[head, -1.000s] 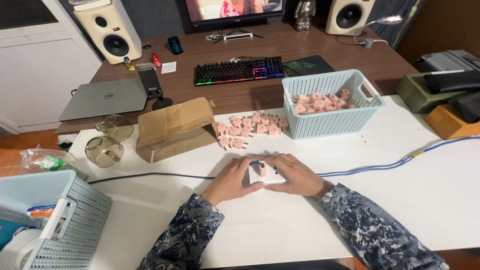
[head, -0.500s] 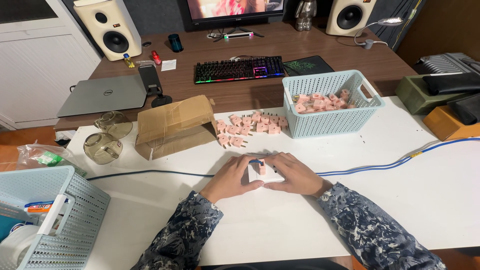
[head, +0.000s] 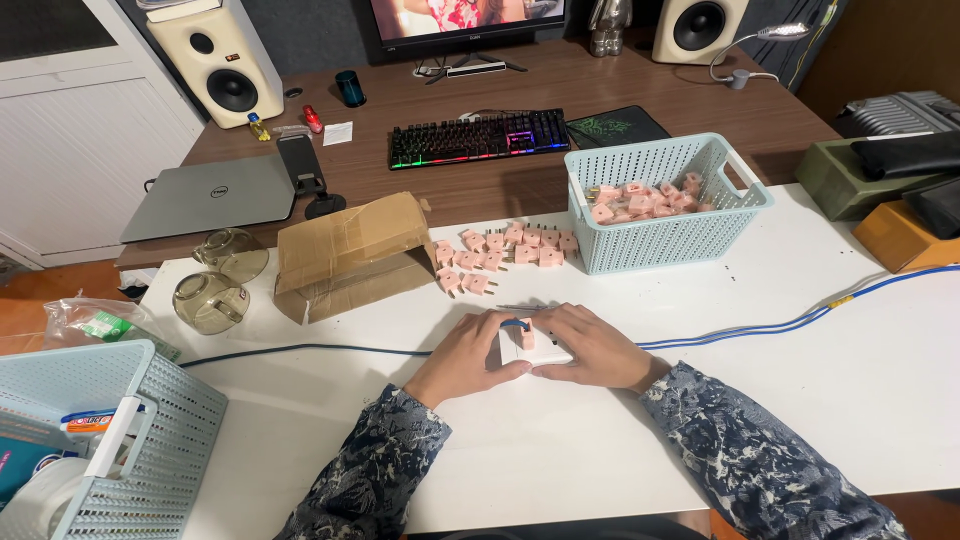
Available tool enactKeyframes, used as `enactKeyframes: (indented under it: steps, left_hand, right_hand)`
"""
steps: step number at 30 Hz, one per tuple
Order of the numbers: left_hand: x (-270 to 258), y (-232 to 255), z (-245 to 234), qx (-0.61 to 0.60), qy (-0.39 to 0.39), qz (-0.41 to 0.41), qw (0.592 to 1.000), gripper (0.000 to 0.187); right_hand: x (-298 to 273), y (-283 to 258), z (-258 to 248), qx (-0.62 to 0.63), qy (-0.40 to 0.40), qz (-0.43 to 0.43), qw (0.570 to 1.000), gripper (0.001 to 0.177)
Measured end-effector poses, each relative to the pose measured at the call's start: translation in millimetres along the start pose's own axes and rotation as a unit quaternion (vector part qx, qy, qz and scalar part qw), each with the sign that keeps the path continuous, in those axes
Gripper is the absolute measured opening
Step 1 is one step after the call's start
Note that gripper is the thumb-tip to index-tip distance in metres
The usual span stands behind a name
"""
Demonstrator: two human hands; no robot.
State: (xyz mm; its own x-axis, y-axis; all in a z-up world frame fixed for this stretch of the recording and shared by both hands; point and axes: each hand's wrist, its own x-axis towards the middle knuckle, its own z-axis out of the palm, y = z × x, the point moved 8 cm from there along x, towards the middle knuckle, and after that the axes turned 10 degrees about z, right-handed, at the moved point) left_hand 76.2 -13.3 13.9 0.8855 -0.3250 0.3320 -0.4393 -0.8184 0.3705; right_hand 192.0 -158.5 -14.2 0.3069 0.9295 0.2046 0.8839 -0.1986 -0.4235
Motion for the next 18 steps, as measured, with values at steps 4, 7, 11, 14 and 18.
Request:
enactKeyframes:
  steps: [4, 7, 11, 14, 18]
  left_hand:
    - [0.2, 0.0, 0.9, -0.004, -0.007, -0.003, 1.000, 0.079]
    - [-0.6, -0.3, -0.8, -0.008, 0.000, -0.004, 1.000, 0.079]
    - [-1.9, 1.9, -2.9, -0.013, -0.003, -0.004, 1.000, 0.079]
    - [-3.1, -0.8, 0.3, -0.010, 0.001, 0.004, 1.000, 0.078]
    - [-1.8, -1.2, -0.4, -0.019, 0.003, 0.003, 1.000, 0.079]
  right_hand:
    - [-0.7, 2.7, 2.9, -0.005, -0.004, 0.002, 1.000, 0.076]
    - [1.2, -0.2, -0.4, -0.011, -0.008, 0.003, 1.000, 0.075]
    - [-1.3, 1.3, 1.2, -0.004, 0.014, -0.013, 1.000, 0.075]
    - [-1.2, -0.4, 0.1, -0.007, 0.014, -0.012, 1.000, 0.075]
    - [-0.5, -0.4, -1.9, 0.004, 0.019, -0.018, 1.000, 0.073]
